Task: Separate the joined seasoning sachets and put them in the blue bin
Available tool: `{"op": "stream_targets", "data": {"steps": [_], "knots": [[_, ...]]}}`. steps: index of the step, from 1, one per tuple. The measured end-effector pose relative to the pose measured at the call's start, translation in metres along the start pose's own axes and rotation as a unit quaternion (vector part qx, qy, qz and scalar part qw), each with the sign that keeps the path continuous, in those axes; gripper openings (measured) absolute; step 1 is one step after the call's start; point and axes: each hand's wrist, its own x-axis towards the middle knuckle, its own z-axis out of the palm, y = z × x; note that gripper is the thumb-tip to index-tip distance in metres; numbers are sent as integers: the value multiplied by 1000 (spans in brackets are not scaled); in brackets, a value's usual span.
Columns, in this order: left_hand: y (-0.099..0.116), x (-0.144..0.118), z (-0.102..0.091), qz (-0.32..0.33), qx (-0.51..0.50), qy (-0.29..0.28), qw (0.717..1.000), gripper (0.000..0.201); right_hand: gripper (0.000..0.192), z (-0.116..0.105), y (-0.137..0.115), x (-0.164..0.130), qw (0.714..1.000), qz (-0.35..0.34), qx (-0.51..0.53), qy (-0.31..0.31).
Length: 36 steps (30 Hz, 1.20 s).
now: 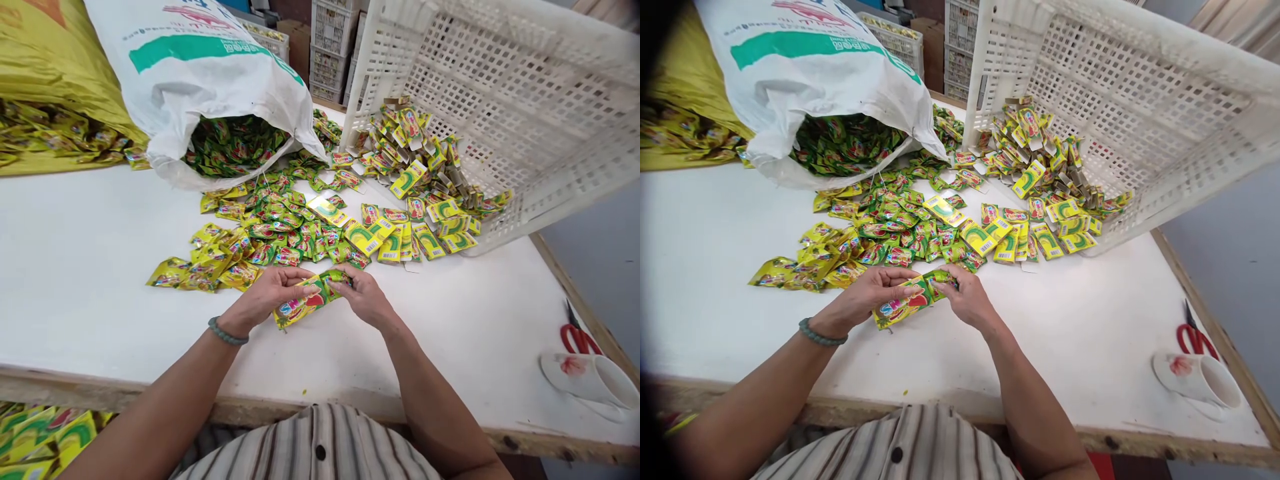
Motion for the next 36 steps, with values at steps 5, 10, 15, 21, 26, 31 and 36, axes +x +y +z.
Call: {"op": "stream_targets", "data": {"steps": [5,10,15,21,26,31,36], "knots": [[-4,2,0,-3,-14,-17,1000,46,26,4,3,-1,999,-36,-29,26],[-11,6,2,-18,-45,-27,998,41,40,16,8,-1,999,-16,-17,49],[-12,8,3,-19,-71,11,997,42,49,13,11,0,990,-14,69,122],[-11,8,5,-26,-83,42,995,41,54,18,6,0,993,-5,73,92],[-11,9,7,-20,-81,47,995,44,57,20,4,-2,990,-25,73,116],[-10,7,13,-5,-94,37,995,45,58,23,1,-7,998,-46,-14,51],[-5,8,18,38,-99,70,992,58,46,15,1,-3,987,-55,81,126]]}}
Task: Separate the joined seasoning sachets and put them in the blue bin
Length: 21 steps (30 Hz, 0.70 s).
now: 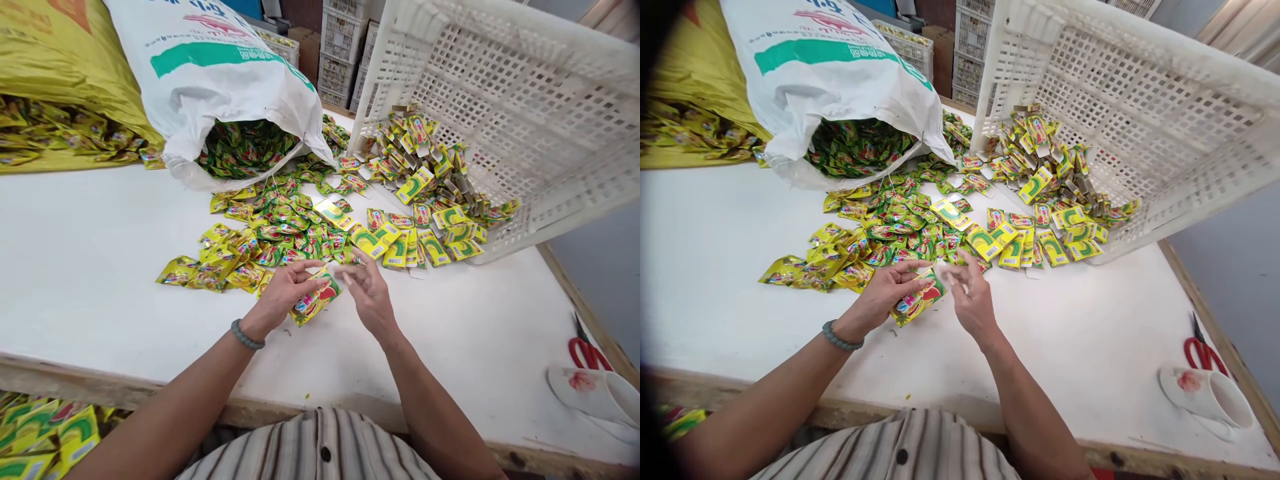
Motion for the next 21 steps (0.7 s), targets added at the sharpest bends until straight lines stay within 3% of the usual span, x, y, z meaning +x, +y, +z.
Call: {"op": "stream_targets", "data": {"steps": [2,4,6,11,15,18,21], "knots": [[1,1,1,32,-17,31,999,61,29,1,4,2,997,-16,-20,71],[0,1,2,57,-31,59,996,59,23,5,9,2,998,0,-15,68],[-1,1,3,68,-39,62,995,54,26,10,15,2,998,35,30,49],[0,-2,7,68,-68,48,994,51,40,16,18,2,985,87,127,80],[-1,-3,7,87,-51,36,994,51,47,23,13,-2,984,79,151,44],[-2,-3,6,84,-38,1,996,50,45,29,14,-6,989,55,126,48],[-1,-4,5,69,-50,1,996,50,47,30,14,-8,990,38,124,50]]}}
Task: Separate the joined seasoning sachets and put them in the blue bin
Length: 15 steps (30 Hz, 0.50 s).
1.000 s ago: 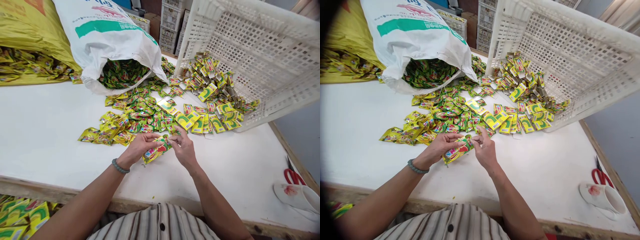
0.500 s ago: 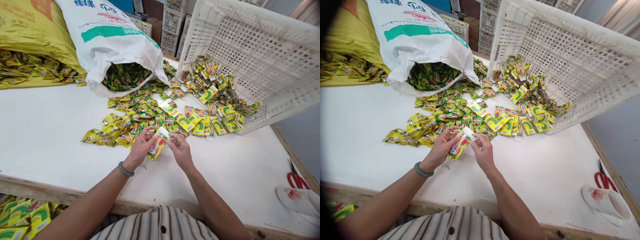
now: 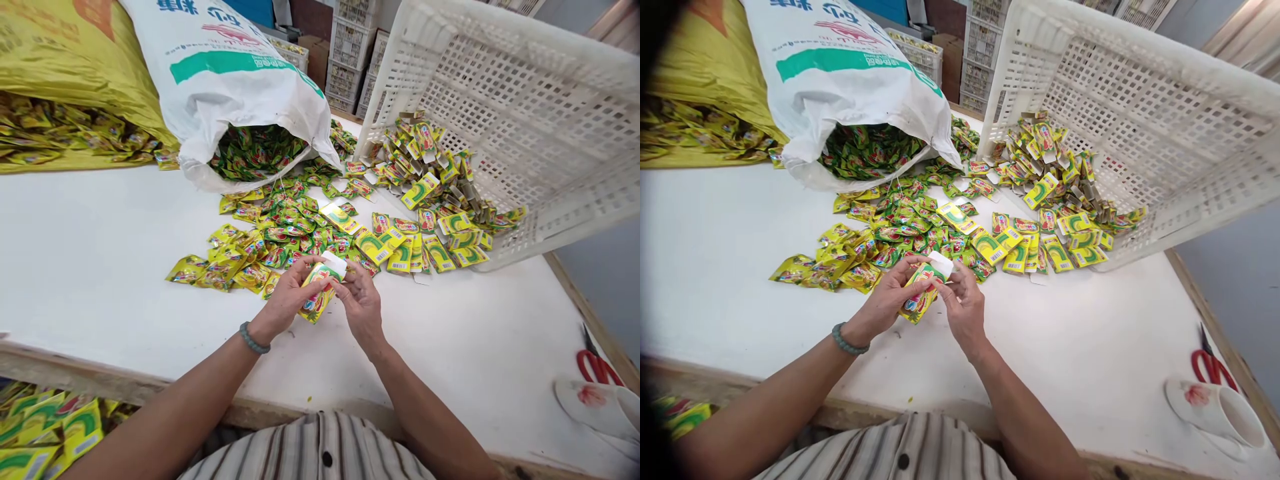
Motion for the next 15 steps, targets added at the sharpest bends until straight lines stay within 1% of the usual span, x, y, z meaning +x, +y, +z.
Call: {"op": "stream_targets", "data": {"steps": [3,5,6,9,11,12,13,15], "knots": [[3,-1,1,-9,-1,12,1000,49,33,-3,-4,1,999,-1,1,-41],[4,-2,1,-22,6,-5,1000,46,23,-7,-7,4,997,8,-26,-71],[4,-2,1,-34,9,-18,999,45,22,-10,-8,5,996,16,-40,-82],[3,-2,1,-63,13,-56,996,43,25,-16,-9,10,995,42,-39,-85],[2,-2,0,-62,21,-72,995,41,38,-18,-9,11,995,47,-15,-84],[1,-2,0,-58,29,-73,995,41,43,-19,-9,11,995,41,-18,-88],[0,-1,-1,-53,39,-67,996,41,43,-19,-10,11,995,31,-37,-91],[-1,-1,-3,-41,55,-37,997,44,33,-20,-11,10,992,7,-87,-86]]}}
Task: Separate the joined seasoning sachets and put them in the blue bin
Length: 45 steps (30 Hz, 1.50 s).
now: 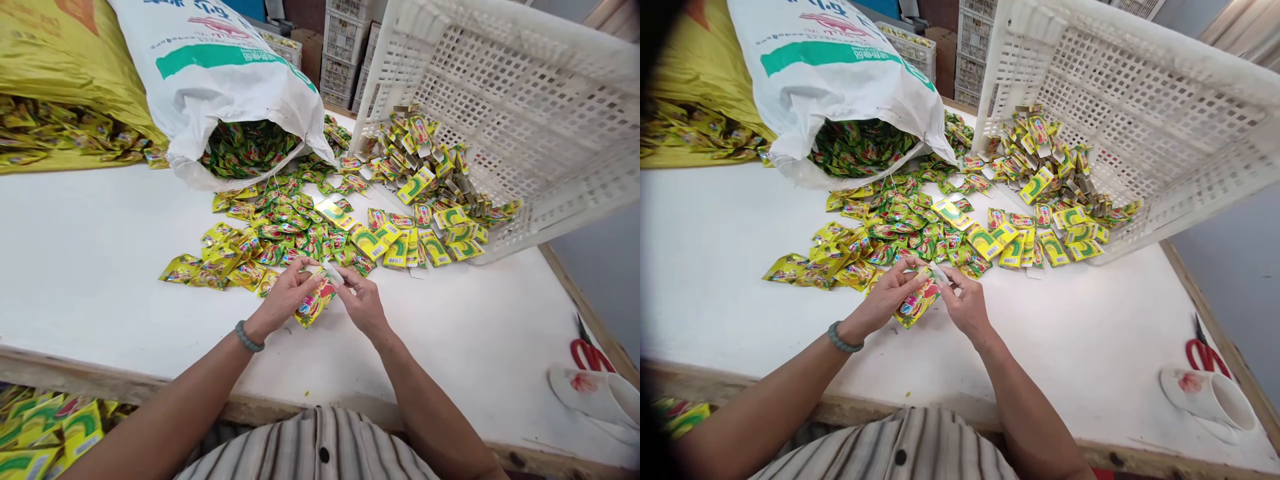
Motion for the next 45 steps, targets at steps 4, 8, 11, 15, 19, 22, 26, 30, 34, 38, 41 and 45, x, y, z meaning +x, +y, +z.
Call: {"op": "stream_targets", "data": {"steps": [4,8,11,15,19,22,26,30,34,38,41,45], "knots": [[-4,1,-4,25,23,41,999,45,20,0,-4,-1,1000,11,15,-1],[-5,1,-5,26,43,40,998,43,18,4,-5,0,996,48,70,-4],[-4,1,-4,19,40,35,998,42,24,5,-2,2,987,100,125,23],[0,-1,-2,22,45,23,998,45,26,-3,0,4,978,136,157,25],[1,-2,-3,30,48,21,998,46,21,-14,1,5,986,114,124,-22],[1,-1,-3,16,8,29,999,48,20,-14,0,3,990,97,96,-45],[2,0,-4,7,-46,62,997,48,20,5,-5,-6,1000,0,-3,21],[2,1,-5,6,-62,77,995,47,22,25,-6,-14,991,-58,-74,92],[2,1,-5,-10,-49,51,997,51,28,24,-5,-11,995,-34,-67,62],[3,-1,-5,-24,-23,42,999,56,18,12,-8,-5,993,-79,-87,15],[3,-3,-3,-31,26,4,999,54,22,0,-9,3,985,-109,-130,36],[0,-7,-2,-65,138,-212,965,45,25,-25,5,25,933,-127,-258,217]]}}
